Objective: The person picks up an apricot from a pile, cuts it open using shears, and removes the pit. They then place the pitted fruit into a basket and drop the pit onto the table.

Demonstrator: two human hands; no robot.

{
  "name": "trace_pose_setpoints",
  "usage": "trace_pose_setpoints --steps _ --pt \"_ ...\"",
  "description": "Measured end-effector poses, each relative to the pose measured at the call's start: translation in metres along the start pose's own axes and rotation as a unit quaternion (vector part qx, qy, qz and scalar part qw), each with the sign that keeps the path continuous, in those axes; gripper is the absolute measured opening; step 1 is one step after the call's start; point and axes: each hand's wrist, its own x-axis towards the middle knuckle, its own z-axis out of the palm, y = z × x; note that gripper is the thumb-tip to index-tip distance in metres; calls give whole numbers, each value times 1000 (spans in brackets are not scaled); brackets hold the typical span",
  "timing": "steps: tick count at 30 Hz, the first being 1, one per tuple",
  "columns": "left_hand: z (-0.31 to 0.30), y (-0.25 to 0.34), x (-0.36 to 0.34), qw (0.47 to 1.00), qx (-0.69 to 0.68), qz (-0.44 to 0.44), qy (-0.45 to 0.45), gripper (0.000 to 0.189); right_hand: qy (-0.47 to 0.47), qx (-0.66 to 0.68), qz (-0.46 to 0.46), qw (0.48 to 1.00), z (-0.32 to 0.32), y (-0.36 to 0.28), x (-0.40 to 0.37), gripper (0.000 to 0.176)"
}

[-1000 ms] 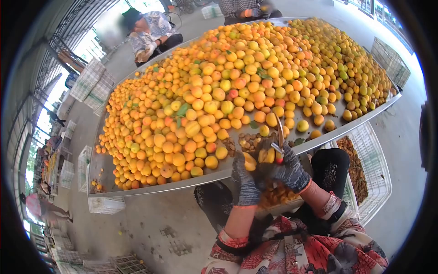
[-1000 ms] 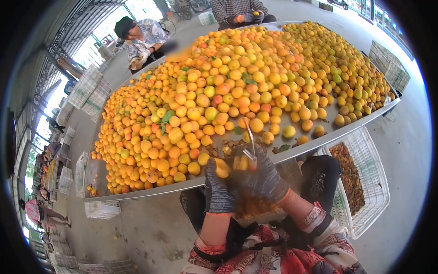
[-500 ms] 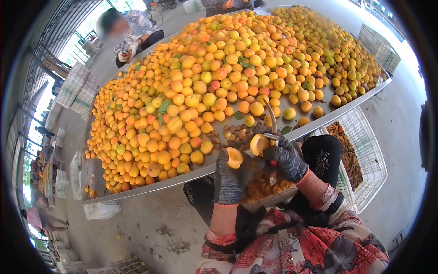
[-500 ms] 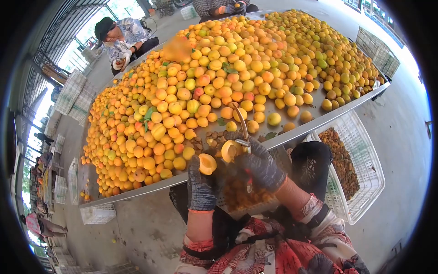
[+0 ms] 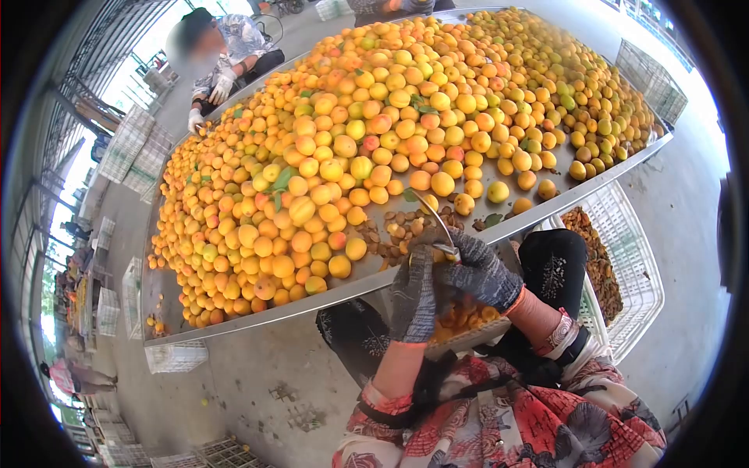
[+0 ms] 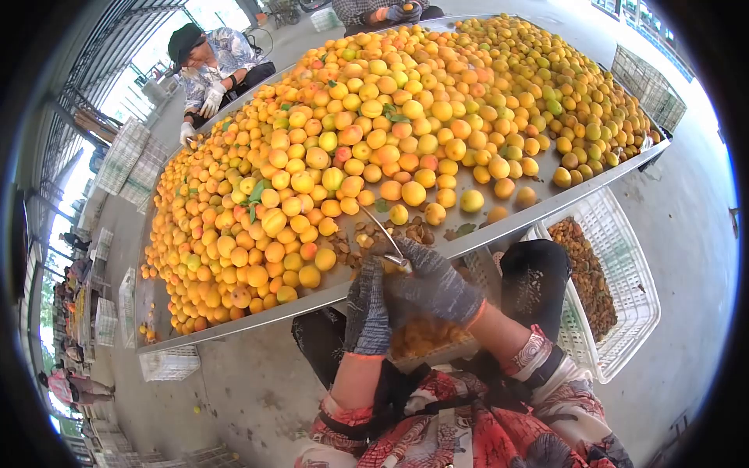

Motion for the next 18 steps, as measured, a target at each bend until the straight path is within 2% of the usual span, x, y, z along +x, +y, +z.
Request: trace_pose_setpoints --steps 1,3,4,5,6,7,8,9,13,15,16,17,18 --pt "-1 -3 3 1000 1 1 -1 40 1 0 -1 1000 1 -5 1 42" --pt "-6 -15 12 990 -122 -57 -31 35 21 -26 74 997 5 -20 1 42" --pt "-4 -20 16 990 -122 -57 -31 35 20 -26 74 997 2 -19 2 42" --pt "-1 -23 19 969 -246 -30 9 35 56 127 7 990 -2 -17 4 43" --pt "2 -24 21 930 -365 -3 48 34 91 276 -59 955 -5 -18 7 45" --pt "2 -26 19 931 -363 -7 50 34 202 -184 -183 945 -10 -20 18 21" --pt "3 -24 16 944 -325 15 51 33 182 72 -168 966 -11 -24 24 21" --pt "4 -21 14 956 -286 37 50 32 151 323 -144 923 -10 -28 27 21" --pt "16 -11 7 923 -380 -22 48 33 186 312 -143 921 10 -47 34 22" --pt "22 2 0 878 -464 -95 71 35 245 281 -157 915 16 -42 34 24" --pt "21 -15 6 878 -462 -97 71 35 269 232 -161 921 19 -41 31 25" --pt "18 -45 16 972 -215 31 85 36 270 233 -160 920 19 -38 29 25" --pt "17 -45 19 982 50 156 91 36 271 189 -164 930 17 -34 27 26"
